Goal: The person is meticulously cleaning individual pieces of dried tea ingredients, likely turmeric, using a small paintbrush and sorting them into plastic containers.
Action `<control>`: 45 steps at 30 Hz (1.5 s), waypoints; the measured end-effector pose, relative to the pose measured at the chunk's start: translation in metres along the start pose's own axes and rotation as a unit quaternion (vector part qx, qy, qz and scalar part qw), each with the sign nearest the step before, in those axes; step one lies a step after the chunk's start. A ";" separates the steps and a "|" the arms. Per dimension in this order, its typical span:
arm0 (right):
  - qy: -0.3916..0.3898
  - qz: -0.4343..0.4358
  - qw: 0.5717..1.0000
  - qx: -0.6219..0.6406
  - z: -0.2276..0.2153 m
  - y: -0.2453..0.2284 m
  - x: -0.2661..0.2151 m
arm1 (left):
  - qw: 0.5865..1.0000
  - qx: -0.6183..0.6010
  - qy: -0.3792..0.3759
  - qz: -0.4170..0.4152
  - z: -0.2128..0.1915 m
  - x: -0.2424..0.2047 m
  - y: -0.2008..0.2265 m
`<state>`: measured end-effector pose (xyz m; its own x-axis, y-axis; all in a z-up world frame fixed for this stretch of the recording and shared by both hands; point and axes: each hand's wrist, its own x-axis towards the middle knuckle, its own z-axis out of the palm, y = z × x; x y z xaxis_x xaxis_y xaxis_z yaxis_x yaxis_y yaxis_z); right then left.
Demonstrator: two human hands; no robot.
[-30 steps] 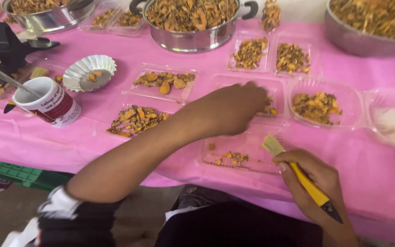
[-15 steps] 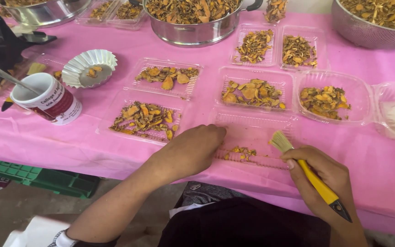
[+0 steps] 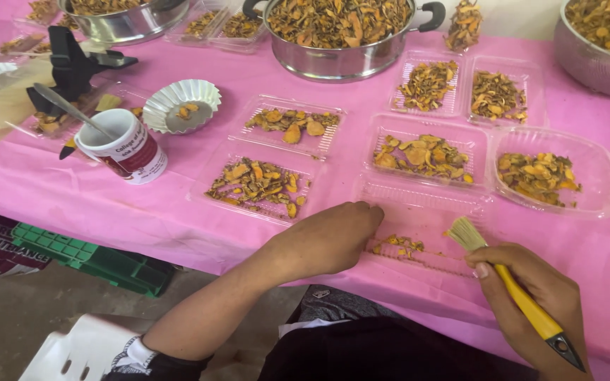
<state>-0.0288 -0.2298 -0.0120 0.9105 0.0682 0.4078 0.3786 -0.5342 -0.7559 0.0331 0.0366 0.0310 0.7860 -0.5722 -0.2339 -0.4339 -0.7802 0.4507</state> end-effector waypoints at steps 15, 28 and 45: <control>0.052 -0.039 0.997 0.044 0.019 -0.041 0.013 | 0.910 -0.371 0.158 0.092 0.035 0.014 0.039; 0.133 -0.051 0.985 0.096 0.034 -0.050 0.012 | 0.852 -0.471 0.197 0.115 0.047 0.006 0.060; 0.188 -0.028 0.979 0.076 0.018 -0.048 -0.025 | 0.852 -0.462 0.231 0.084 0.057 0.014 0.051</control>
<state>-0.0667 -0.1910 0.0050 0.7737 -0.2361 0.5879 0.4717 -0.4050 -0.7833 -0.0031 -0.0258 0.0023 0.9293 -0.3286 0.1688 -0.1934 -0.0435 0.9801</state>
